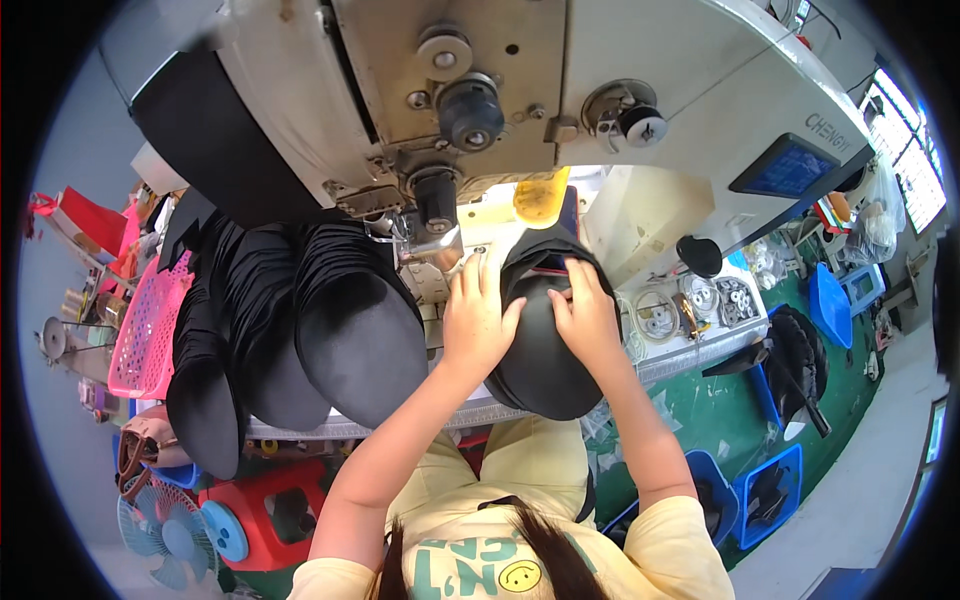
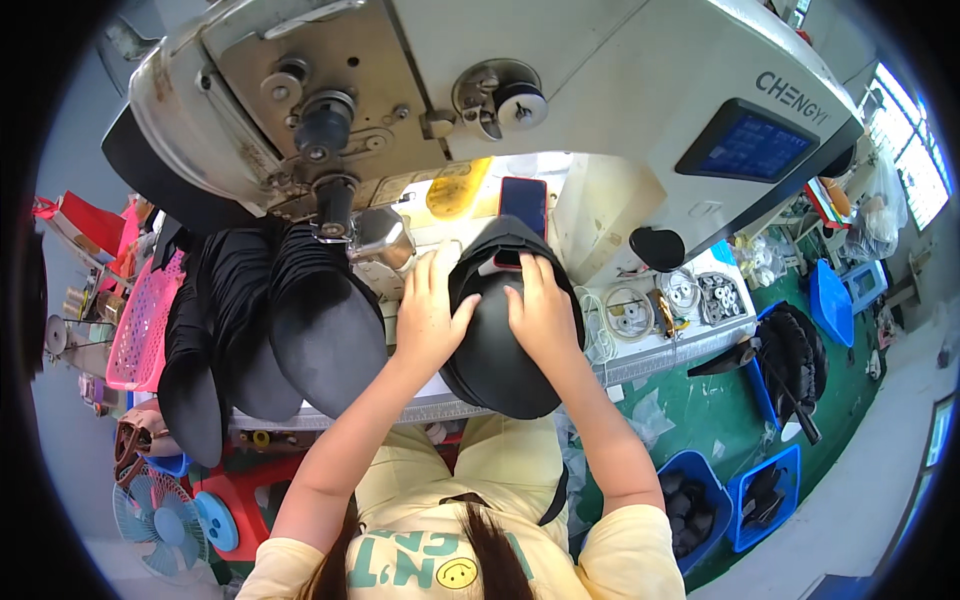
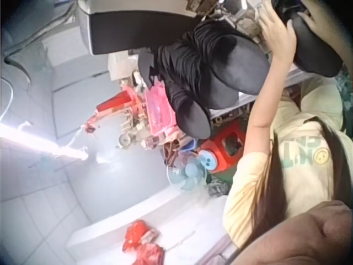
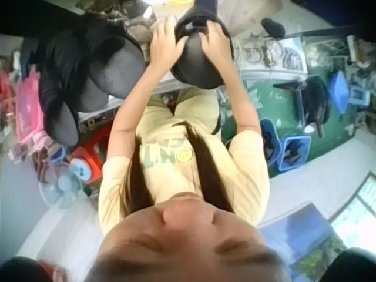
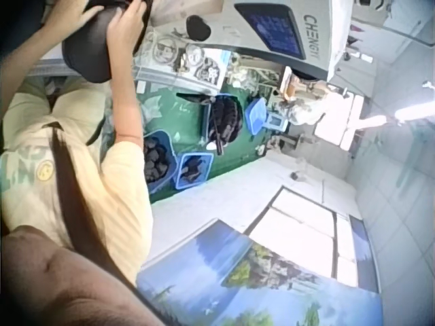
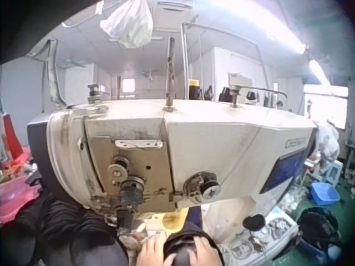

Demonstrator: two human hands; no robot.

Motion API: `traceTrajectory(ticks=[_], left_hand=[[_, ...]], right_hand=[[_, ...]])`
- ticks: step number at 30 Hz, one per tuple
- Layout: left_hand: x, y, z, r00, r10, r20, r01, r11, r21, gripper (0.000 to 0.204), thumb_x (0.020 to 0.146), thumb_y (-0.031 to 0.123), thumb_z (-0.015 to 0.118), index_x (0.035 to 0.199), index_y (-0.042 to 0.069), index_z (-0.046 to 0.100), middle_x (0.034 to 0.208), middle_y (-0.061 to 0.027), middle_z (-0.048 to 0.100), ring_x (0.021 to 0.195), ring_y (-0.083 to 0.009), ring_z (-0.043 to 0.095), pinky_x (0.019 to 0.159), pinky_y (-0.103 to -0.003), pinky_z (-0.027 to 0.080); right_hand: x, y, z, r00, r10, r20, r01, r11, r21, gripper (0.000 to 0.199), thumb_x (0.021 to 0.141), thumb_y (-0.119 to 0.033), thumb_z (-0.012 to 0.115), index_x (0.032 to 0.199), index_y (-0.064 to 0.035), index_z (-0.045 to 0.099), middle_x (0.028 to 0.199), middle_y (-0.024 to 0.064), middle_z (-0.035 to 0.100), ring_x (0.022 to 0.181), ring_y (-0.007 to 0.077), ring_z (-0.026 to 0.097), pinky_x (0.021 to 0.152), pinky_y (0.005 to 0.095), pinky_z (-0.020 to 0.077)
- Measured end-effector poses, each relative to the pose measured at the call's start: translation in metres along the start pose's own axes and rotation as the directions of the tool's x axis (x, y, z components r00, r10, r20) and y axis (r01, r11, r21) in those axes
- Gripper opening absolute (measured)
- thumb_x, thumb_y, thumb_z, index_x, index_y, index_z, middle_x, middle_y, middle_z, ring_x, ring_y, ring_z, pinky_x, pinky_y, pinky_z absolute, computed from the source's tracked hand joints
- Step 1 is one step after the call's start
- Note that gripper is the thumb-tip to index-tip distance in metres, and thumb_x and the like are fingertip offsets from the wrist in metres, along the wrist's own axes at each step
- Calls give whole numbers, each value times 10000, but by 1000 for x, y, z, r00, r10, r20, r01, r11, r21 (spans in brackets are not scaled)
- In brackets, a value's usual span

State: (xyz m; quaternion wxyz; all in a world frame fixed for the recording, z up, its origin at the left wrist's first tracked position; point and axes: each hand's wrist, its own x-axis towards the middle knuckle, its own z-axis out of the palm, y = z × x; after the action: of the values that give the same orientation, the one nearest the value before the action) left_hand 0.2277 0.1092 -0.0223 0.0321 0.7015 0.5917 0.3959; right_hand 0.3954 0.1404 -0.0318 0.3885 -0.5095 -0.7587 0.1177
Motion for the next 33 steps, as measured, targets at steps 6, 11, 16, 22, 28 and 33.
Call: traceTrajectory(ticks=[6, 11, 16, 22, 28, 33], left_hand=[[-45, -9, -33, 986, 132, -104, -144, 982, -120, 490, 766, 80, 708, 1225, -5, 559, 1240, -192, 552, 1096, -389, 538, 949, -427, 440], [-52, -87, -89, 862, 168, -478, -108, 983, 150, 354, 753, 4, 672, 1099, 12, 597, 1085, -178, 548, 1037, -369, 519, 918, -416, 431], [-9, -152, -116, 947, -32, -320, 181, 876, 447, 444, 690, 53, 717, 1101, 49, 550, 1022, -113, 538, 983, -305, 514, 828, -406, 399], [1, -185, -136, 970, 116, -214, 25, 827, 562, 323, 644, 20, 669, 939, 63, 544, 826, -88, 542, 826, -282, 567, 700, -403, 439], [-1, -144, -156, 976, 171, -133, -98, 896, 433, 242, 614, 15, 648, 836, 42, 557, 779, -95, 541, 833, -292, 569, 701, -373, 448], [-22, -130, -170, 991, 112, -67, -98, 978, 187, 277, 722, 86, 674, 990, 30, 634, 877, -99, 546, 943, -277, 521, 794, -363, 420]], right_hand=[[-5, -16, 2, 993, -10, 120, 1, 997, 79, 111, 818, -77, 645, 869, 21, 659, 843, 200, 658, 785, 365, 652, 692, 405, 510], [-28, -72, 11, 846, -72, 529, -192, 883, 428, 142, 876, -86, 634, 950, 28, 676, 815, 104, 693, 727, 138, 664, 665, 275, 524], [-20, -129, 78, 683, -301, 665, -322, 693, 645, 445, 886, -176, 659, 1256, 35, 531, 1096, 161, 656, 839, 178, 661, 742, 298, 525], [5, -164, 153, 631, -151, 761, -672, 385, 633, 609, 926, -233, 625, 1408, 36, 367, 1318, 176, 509, 1081, 184, 576, 887, 324, 501], [31, -181, 185, 727, 48, 685, -685, -12, 728, 452, 926, -372, 621, 1071, 50, 546, 994, 88, 593, 860, 163, 588, 745, 296, 483], [33, -203, 184, 672, 444, 593, -618, -105, 779, 374, 889, -348, 665, 781, -26, 510, 747, 38, 514, 661, 124, 494, 594, 281, 439]])
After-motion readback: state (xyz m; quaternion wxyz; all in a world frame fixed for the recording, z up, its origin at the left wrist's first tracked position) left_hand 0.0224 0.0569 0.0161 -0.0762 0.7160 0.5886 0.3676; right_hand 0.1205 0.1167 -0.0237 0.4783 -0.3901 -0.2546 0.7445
